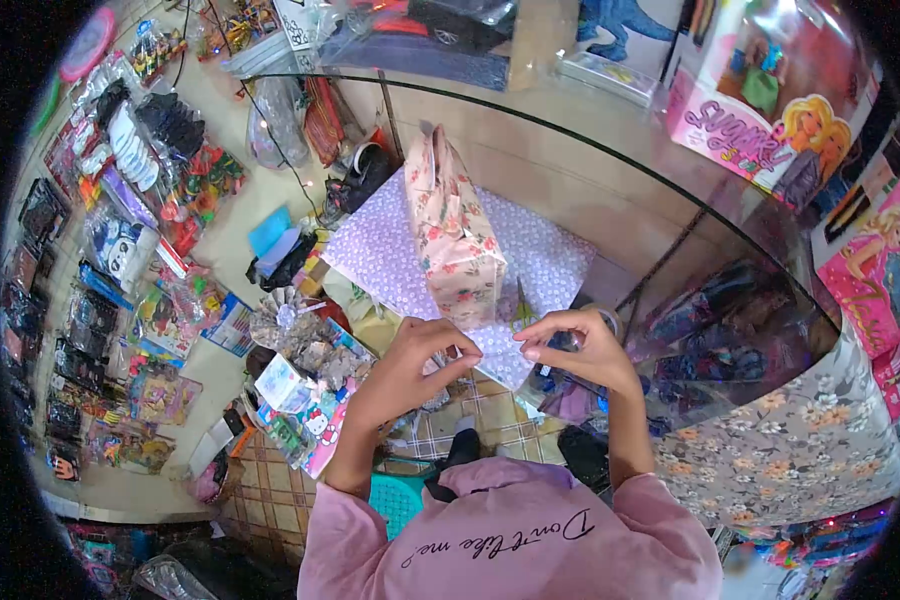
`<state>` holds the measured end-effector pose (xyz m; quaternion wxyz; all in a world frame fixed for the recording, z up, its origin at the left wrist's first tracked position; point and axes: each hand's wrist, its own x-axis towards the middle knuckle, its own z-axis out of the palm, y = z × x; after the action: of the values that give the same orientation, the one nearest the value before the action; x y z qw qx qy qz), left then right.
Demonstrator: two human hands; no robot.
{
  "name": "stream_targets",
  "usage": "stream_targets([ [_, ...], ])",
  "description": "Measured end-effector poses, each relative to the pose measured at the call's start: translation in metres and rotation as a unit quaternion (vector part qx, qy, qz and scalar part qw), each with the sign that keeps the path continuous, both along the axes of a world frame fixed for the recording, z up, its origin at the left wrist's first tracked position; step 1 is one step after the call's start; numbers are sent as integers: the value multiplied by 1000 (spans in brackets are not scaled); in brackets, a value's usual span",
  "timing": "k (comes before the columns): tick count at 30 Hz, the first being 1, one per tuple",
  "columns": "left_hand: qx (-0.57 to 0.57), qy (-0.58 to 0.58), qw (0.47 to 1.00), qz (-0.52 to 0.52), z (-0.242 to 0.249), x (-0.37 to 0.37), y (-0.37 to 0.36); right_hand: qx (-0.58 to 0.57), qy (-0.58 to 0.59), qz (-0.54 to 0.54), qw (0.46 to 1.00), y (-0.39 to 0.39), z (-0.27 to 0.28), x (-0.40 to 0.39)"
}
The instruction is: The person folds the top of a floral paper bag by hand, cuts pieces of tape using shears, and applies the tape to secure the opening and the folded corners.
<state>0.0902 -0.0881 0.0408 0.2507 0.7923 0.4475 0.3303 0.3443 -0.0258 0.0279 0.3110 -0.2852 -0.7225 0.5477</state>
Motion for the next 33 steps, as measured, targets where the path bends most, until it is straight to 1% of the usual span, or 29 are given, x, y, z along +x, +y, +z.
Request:
stream_targets([
  [3, 6, 14, 1000, 6, 4, -13, 10, 24, 28, -16, 999, 5, 9, -13],
  [7, 14, 26, 999, 15, 12, -22, 18, 120, -1, -45, 992, 9, 21, -32],
  [10, 27, 23, 999, 18, 19, -29, 22, 143, -30, -67, 987, 14, 25, -37],
  [11, 30, 20, 999, 18, 21, -31, 23, 180, -15, -83, 980, 18, 19, -38],
  [14, 45, 6, 999, 15, 21, -37, 28, 245, -19, -84, 966, 23, 23, -40],
  [17, 77, -6, 995, 56, 30, -36, 27, 280, -24, -88, 956, 22, 31, -41],
  [20, 63, -29, 995, 76, 45, -37, 23, 379, -41, -137, 914, 20, 42, -41],
  [23, 8, -201, 975, 92, 41, -36, 21, 421, 22, -179, 889, 22, 41, -42],
  [26, 188, -160, 964, 98, 26, -44, 46, 408, 38, -193, 892, 26, 46, -40],
  [27, 174, -53, 976, 116, 21, -44, 49, 396, 40, -156, 904, 31, 42, -38],
  [30, 211, 33, 969, 124, 3, -31, 65, 425, 44, -107, 898, 44, 28, -48],
  [31, 208, 6, 971, 122, -3, -27, 68, 449, 38, -64, 891, 53, 24, -48],
  [33, 203, -7, 969, 140, -13, -27, 73, 442, 41, -85, 892, 56, 17, -54],
])
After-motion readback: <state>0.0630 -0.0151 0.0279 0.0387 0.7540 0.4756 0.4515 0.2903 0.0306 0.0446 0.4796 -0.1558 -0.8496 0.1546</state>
